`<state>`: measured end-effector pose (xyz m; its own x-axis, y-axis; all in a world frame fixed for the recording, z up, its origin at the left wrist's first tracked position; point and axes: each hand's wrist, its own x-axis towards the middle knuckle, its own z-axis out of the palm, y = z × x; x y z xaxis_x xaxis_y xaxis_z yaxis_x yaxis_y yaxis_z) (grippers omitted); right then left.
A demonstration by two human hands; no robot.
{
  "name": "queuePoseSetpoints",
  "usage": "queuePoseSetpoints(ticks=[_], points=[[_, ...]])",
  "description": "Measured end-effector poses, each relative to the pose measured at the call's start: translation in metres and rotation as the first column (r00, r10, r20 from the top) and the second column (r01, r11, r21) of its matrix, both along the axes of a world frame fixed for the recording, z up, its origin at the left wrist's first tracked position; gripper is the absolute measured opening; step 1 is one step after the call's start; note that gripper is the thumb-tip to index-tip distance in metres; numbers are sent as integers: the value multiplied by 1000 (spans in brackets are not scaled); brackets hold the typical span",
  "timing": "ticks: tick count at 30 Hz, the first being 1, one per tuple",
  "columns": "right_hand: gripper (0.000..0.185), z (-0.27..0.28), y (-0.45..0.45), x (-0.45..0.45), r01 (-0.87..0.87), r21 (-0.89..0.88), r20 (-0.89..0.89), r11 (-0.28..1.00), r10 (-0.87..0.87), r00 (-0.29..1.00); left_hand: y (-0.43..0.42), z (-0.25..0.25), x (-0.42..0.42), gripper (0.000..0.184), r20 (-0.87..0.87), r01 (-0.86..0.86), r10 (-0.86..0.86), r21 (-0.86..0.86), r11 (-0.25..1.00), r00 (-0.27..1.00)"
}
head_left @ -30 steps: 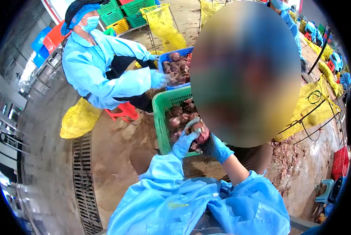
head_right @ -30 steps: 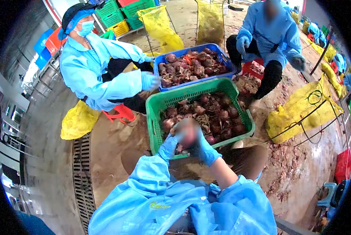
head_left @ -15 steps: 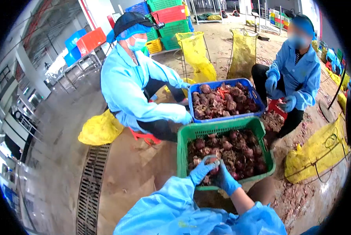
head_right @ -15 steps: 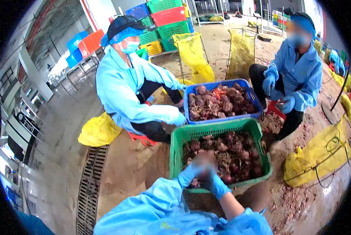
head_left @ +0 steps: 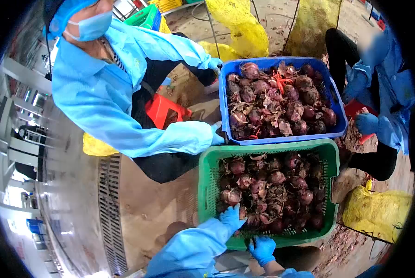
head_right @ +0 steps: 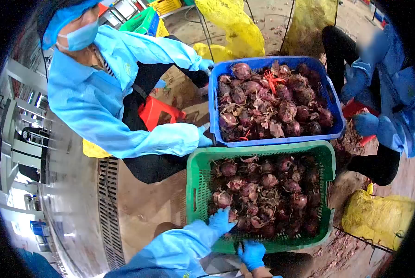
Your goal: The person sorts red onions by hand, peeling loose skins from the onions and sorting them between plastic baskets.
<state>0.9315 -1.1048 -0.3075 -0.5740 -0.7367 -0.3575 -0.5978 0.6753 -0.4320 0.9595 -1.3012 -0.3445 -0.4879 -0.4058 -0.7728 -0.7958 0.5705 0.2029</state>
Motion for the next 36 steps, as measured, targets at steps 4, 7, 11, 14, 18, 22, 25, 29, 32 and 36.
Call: queuePoseSetpoints(ticks=[4, 7, 11, 14, 18, 22, 25, 29, 32, 36], points=[[30, -11, -2, -3, 65, 123, 84, 990, -76, 994, 21, 18, 22, 69, -24, 25, -23, 57, 998, 999], [39, -33, -10, -24, 359, 242, 458, 901, -433, 776, 22, 71, 42, 57, -172, -135, 207, 356, 925, 963], [33, 60, -58, -71, 428, 15, 409, 904, -396, 822, -10, 190, 56, 46, -335, -330, 454, 368, 870, 825], [26, 113, -75, -85, 631, -62, 607, 774, -473, 639, -40, 278, 73, 44, -149, -590, 744, 517, 620, 651], [20, 138, -85, -80, 756, -63, 698, 651, -513, 500, -93, 282, 144, 37, -322, -593, 644, 251, 765, 694], [18, 157, -86, -45, 845, 21, 761, 534, -557, 333, -155, 253, 241, 30, -262, -671, 644, -15, 742, 718], [19, 174, -83, -11, 861, 16, 719, 508, -605, 343, -198, 267, 283, 28, -413, -724, 722, 188, 664, 555], [19, 227, -107, 14, 901, -2, 791, 435, -550, 268, -236, 240, 317, 33, -476, -740, 751, 264, 618, 458], [22, 252, -108, 17, 833, -67, 747, 550, -525, 407, -246, 223, 316, 32, -519, -760, 738, 232, 607, 431], [26, 270, -95, 12, 875, -111, 697, 471, -591, 406, -256, 225, 294, 33, -497, -743, 768, 311, 592, 404]])
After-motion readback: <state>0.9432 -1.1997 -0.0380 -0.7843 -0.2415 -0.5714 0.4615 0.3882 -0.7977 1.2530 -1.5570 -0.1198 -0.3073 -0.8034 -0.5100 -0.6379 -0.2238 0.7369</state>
